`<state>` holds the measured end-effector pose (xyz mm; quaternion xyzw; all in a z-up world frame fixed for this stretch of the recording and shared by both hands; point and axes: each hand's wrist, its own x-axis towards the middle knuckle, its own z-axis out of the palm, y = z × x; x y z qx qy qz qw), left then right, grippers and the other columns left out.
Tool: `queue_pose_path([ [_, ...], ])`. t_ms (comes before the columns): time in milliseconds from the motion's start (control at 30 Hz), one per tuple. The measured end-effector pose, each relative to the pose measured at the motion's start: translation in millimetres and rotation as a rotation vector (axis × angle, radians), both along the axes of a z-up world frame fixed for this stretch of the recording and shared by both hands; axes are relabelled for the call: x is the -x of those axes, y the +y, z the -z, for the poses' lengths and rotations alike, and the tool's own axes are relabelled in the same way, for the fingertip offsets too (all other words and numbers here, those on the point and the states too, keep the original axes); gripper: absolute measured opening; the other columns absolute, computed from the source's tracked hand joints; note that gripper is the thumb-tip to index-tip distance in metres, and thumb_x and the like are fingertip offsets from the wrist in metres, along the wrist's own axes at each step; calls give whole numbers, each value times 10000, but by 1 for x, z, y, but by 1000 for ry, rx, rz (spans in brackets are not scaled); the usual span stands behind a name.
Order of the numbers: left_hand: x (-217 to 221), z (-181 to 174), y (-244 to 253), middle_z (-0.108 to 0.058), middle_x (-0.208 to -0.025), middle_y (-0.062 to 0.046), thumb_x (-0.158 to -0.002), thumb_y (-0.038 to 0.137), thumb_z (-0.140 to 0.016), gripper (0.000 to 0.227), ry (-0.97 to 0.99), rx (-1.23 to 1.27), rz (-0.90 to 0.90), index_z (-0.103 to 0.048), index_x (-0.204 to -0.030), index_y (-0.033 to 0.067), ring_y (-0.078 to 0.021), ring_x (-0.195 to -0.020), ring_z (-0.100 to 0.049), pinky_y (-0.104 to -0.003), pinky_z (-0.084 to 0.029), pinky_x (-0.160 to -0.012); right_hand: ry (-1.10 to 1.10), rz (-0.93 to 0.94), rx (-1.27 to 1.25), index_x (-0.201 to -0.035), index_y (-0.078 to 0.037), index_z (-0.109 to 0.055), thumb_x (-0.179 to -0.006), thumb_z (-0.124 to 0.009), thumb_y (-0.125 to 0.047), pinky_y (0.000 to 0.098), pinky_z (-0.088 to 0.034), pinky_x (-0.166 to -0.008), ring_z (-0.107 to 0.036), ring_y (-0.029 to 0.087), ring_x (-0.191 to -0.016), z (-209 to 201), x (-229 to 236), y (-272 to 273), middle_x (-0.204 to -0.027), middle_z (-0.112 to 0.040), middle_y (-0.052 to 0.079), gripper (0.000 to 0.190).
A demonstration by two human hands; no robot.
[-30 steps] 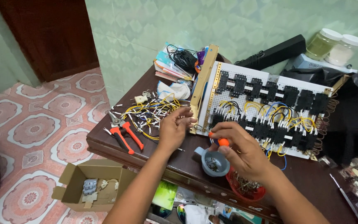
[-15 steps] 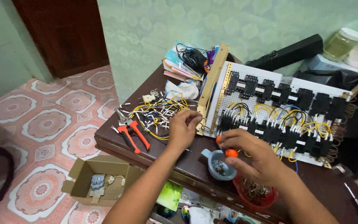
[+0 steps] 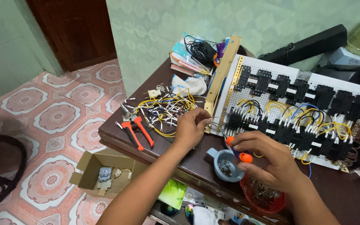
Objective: The person uses a screwdriver to tighten screws on a white circuit board mounted on a wooden frame. They repeatedly pick up small screws from a blue cup and a red bowl, place them into the board, and secure them with the tool. The workspace is cluttered with loose wires, pliers, and other electronic components.
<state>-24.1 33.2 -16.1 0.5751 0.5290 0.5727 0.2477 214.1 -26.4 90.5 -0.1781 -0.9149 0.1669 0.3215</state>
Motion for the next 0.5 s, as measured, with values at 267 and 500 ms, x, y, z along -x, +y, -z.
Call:
queue_pose_path([
  [267, 3, 8, 1, -786, -863, -7, -866, 101, -752, 90, 101, 52, -3, -745, -953, 124, -161, -745, -700, -332, -558, -734, 25, -3, 9, -1155, -82, -657, -953, -616, -369, 288, -644, -829, -731, 241, -1118, -6, 3, -6, -1196, -708, 115, 353],
  [500, 1, 6, 2, -778, -858, 2, -877, 106, -761, 69, 80, 62, 12, -749, -939, 132, -145, -734, -673, -316, -548, -712, 52, -28, 46, -1180, -62, -654, -967, -610, -325, 294, -662, -872, -735, 240, -1092, -4, 1, -5, -1204, -689, 139, 341],
])
